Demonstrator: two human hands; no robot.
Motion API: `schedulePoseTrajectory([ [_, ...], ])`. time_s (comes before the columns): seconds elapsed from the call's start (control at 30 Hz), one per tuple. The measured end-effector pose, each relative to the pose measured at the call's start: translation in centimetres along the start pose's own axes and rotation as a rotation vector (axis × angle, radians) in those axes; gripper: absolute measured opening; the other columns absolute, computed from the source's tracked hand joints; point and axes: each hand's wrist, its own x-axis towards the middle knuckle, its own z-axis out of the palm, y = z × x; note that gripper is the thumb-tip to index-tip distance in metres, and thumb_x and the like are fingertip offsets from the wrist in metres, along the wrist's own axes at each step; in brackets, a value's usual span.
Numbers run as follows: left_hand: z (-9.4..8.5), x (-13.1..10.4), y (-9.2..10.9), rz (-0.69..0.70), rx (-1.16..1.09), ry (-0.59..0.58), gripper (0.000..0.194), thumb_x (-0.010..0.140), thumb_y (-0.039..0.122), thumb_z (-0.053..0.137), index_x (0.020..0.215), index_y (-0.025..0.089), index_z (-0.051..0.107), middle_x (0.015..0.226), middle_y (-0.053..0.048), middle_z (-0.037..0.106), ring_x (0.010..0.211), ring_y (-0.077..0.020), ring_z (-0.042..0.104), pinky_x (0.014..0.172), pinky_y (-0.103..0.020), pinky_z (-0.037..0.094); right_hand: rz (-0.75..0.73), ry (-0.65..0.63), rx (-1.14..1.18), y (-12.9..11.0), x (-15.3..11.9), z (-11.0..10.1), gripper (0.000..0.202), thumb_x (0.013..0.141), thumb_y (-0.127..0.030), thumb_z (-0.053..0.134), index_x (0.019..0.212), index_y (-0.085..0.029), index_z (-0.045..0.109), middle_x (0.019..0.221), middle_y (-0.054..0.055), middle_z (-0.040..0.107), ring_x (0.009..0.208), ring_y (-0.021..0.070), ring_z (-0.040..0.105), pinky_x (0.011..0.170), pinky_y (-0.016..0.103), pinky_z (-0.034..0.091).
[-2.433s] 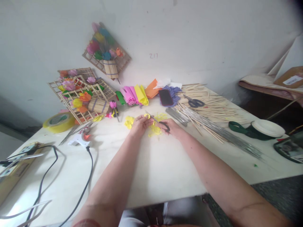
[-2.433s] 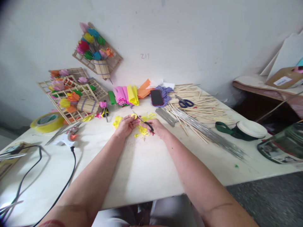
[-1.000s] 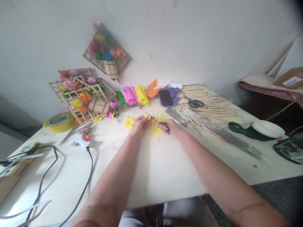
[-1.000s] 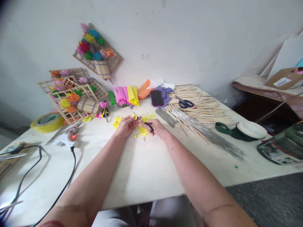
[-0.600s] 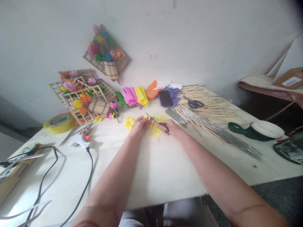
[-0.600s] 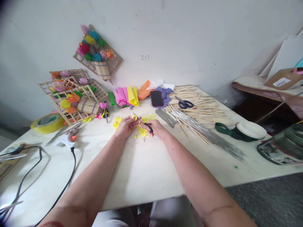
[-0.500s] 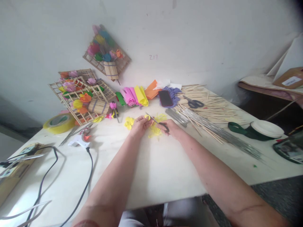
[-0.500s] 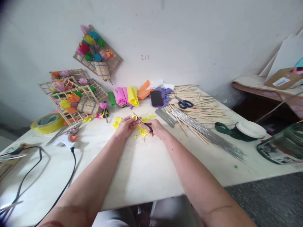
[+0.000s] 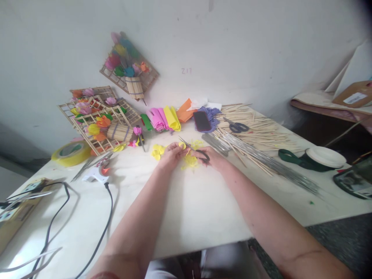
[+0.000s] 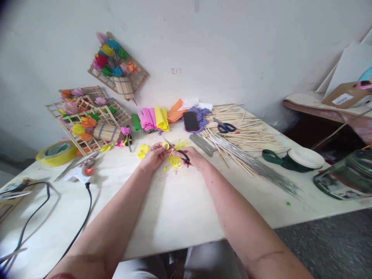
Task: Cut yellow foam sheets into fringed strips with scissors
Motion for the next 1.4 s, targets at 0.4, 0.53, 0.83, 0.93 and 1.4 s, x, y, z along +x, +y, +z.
schedulePoseTrajectory([
  [0.4,1.3,-0.1,0.2,-0.02,0.147,-0.168,0.02,0.064,0.023,0.069,0.074,0.013,0.055,0.08,-0.004,0.066,0.089,-0.0168,0.062,0.086,-0.031,0.043,-0.011,0.198,0.007,-1.1,-0.2,-1.5,0.033,0.06,-0.045,0.067,0.066,-0.013,0.058,0.039,-0.005,0.046,0.028,0.004,0.036,0.027,0.017,0.025],
  [0.53,1.6,0.1,0.4,-0.001,0.287,-0.176,0.022,0.067,0.031,0.067,0.073,0.013,0.055,0.083,-0.007,0.066,0.091,-0.0181,0.061,0.088,-0.034,0.041,-0.04,0.278,0.06,-1.3,-0.2,-2.0,0.031,0.06,-0.044,0.068,0.066,-0.014,0.058,0.039,-0.005,0.047,0.03,0.0044,0.037,0.028,0.017,0.028],
  [0.83,0.3,0.4,3.2,0.251,0.654,0.11,0.024,0.067,0.039,0.063,0.073,0.015,0.062,0.081,-0.007,0.066,0.087,-0.0203,0.059,0.078,-0.03,0.044,-0.063,0.377,0.085,-1.6,0.1,-1.9,0.031,0.057,-0.037,0.071,0.074,-0.015,0.059,0.047,-0.004,0.051,0.037,0.0052,0.044,0.033,0.017,0.032],
  [0.93,-1.2,0.6,3.7,0.348,0.941,0.224,0.021,0.07,0.037,0.058,0.072,0.017,0.065,0.093,-0.006,0.066,0.096,-0.0221,0.054,0.085,-0.033,0.04,-0.07,0.359,0.052,-2.2,-0.4,-1.8,0.028,0.061,-0.039,0.068,0.071,-0.014,0.059,0.05,-0.003,0.051,0.038,0.0042,0.043,0.032,0.016,0.027],
  [1.4,-5.7,0.0,3.5,0.369,1.605,0.565,0.017,0.063,0.024,0.058,0.076,0.021,0.067,0.105,-0.009,0.063,0.105,-0.0316,0.042,0.091,-0.044,0.029,-0.043,0.371,-0.076,0.5,1.6,-2.4,0.038,0.047,-0.018,0.074,0.084,-0.019,0.063,0.058,-0.004,0.056,0.051,0.0101,0.051,0.045,0.021,0.041],
])
